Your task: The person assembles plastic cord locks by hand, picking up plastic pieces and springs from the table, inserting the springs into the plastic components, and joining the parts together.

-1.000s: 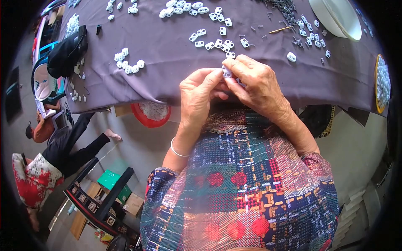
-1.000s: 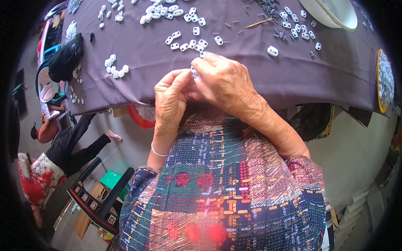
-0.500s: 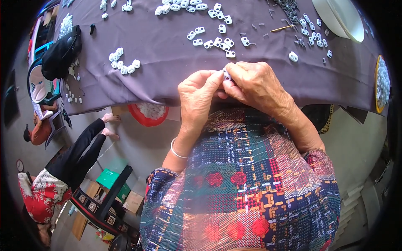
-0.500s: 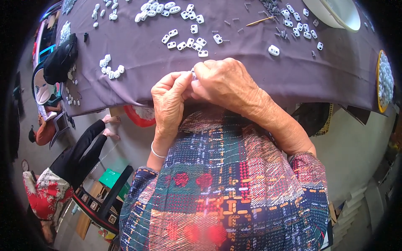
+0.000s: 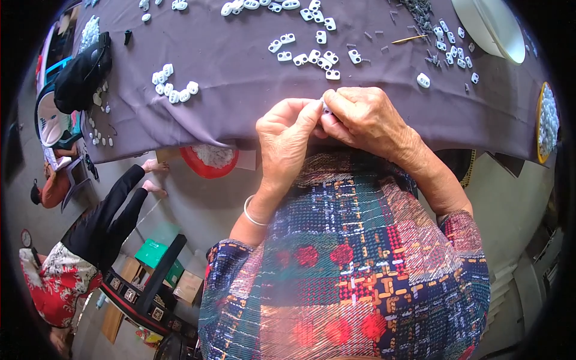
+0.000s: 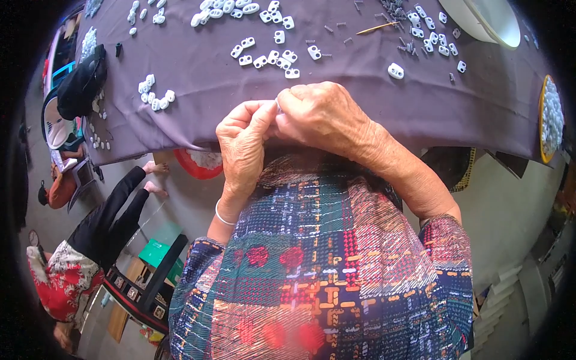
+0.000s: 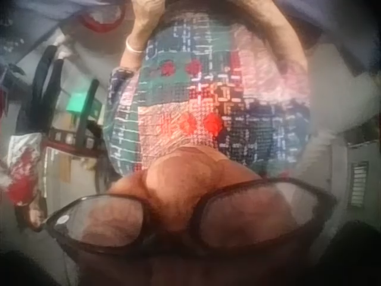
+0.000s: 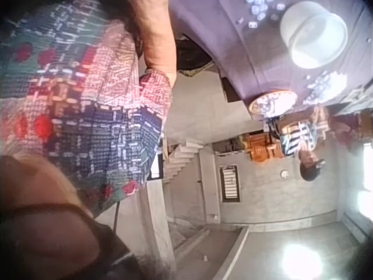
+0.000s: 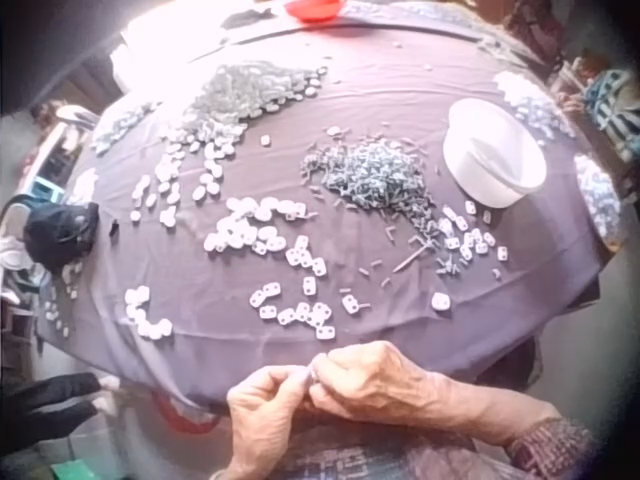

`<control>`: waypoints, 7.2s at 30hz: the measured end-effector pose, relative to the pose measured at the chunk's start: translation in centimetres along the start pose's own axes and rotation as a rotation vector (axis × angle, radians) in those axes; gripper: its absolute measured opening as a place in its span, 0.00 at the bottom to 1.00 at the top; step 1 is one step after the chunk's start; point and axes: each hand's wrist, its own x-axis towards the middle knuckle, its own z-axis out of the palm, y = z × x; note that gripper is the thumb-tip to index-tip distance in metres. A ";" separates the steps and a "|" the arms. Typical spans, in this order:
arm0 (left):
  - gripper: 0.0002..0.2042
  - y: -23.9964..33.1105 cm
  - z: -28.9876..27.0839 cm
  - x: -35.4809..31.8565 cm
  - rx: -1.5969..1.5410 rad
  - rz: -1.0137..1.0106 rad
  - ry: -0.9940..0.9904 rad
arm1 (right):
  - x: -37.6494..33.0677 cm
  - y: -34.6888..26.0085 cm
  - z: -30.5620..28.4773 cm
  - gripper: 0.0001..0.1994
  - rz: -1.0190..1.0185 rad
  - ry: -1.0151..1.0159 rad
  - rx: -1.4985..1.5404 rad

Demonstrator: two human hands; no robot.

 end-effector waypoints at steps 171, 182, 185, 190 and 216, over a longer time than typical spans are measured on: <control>0.10 1.6 2.2 0.8 0.385 0.234 -0.083 | -1.7 -2.0 -2.7 0.07 0.793 0.217 0.939; 0.10 1.5 1.5 1.2 0.182 0.067 -0.136 | -1.7 -1.0 -2.2 0.07 0.824 0.287 1.124; 0.10 1.4 1.2 1.4 0.253 0.052 -0.182 | -1.8 -0.9 -2.2 0.07 0.823 0.285 1.116; 0.08 1.1 1.6 1.9 0.323 0.096 -0.190 | -1.6 -0.7 -2.1 0.07 0.813 0.283 1.106; 0.05 -0.6 2.5 1.9 0.237 0.204 -0.077 | -1.4 -0.1 -1.6 0.06 0.814 0.283 1.091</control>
